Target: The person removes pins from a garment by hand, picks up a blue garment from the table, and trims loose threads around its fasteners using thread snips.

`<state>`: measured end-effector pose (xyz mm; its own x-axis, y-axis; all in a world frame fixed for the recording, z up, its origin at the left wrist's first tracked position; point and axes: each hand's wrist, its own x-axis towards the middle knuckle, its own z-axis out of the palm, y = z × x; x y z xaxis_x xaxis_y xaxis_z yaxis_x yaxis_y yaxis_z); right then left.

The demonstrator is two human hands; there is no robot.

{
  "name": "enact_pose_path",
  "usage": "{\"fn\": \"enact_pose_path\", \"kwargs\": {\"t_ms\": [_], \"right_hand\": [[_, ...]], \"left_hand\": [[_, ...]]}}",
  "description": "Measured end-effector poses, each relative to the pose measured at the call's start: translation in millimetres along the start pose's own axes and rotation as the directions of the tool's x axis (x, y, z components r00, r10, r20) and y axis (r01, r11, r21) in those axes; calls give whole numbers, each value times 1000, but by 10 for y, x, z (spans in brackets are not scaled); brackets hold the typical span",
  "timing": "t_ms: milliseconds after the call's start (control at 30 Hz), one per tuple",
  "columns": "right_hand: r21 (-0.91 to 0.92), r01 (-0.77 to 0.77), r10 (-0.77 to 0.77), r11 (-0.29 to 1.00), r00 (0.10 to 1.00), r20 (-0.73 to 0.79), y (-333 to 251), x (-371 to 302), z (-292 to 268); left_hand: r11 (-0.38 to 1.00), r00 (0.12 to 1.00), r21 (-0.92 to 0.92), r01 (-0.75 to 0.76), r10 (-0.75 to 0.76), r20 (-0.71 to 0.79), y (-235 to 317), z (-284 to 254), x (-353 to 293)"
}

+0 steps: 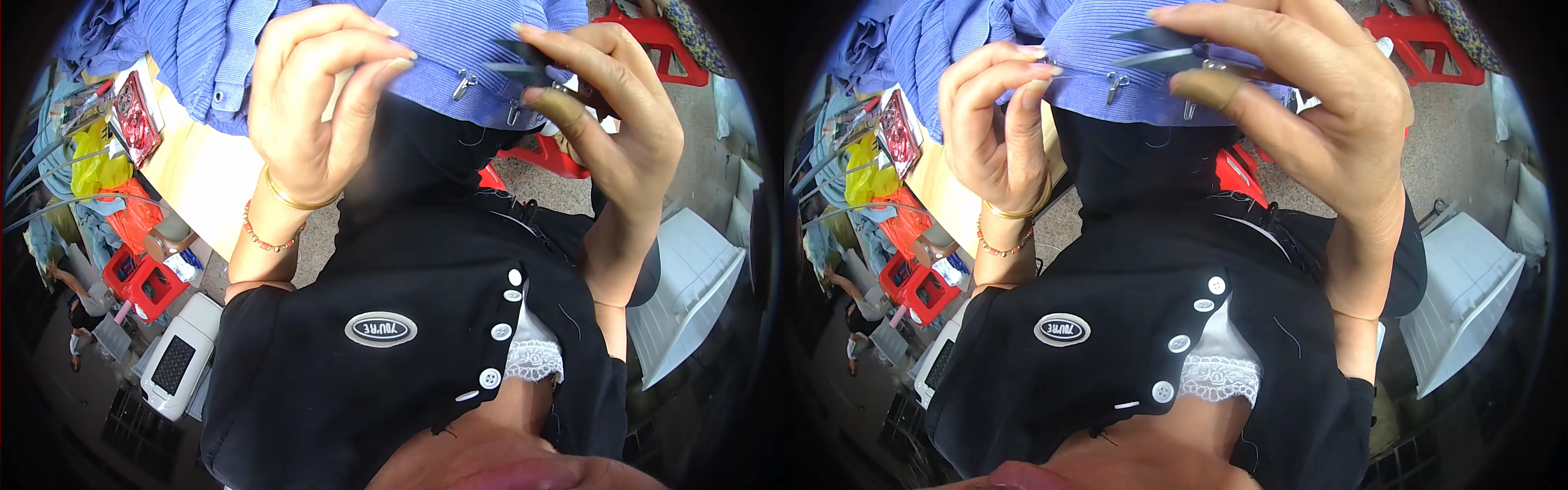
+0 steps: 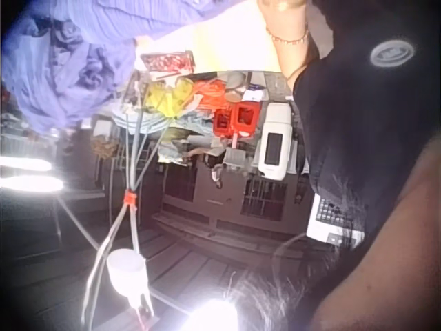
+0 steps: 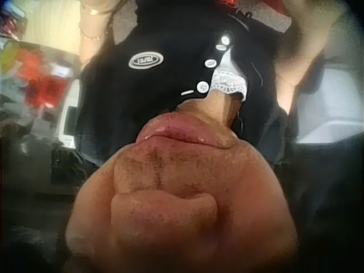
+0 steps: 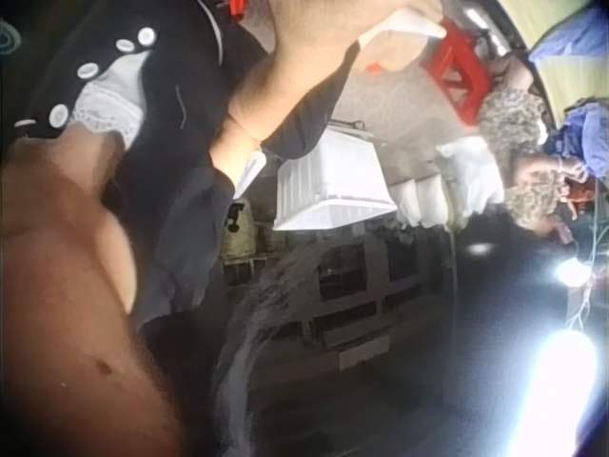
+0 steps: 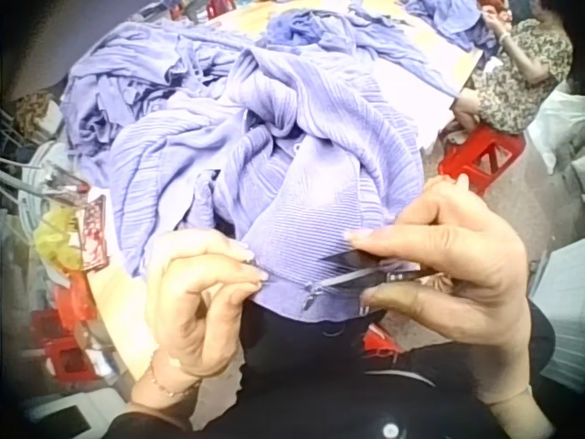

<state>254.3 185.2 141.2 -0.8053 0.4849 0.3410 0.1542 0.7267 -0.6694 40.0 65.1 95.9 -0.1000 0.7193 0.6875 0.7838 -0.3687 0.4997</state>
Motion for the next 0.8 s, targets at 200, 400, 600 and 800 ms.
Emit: {"fn": "enact_pose_path", "kwargs": {"t_ms": [200,400,600,800], "right_hand": [[-50,110,-109,993,994,9,-44,34,28],[-90,125,-126,988,992,-3,-84,55,64],[-138,146,-147,980,989,-4,-132,72,89],[-69,156,-157,985,988,-6,9,-45,67]], "left_hand": [[986,985,47,-162,158,72,49,-100,107],[986,984,80,-149,140,108,123,-121,112],[996,992,-39,-79,83,98,206,-39,14],[985,992,-168,-38,57,112,220,-70,-65]]}}
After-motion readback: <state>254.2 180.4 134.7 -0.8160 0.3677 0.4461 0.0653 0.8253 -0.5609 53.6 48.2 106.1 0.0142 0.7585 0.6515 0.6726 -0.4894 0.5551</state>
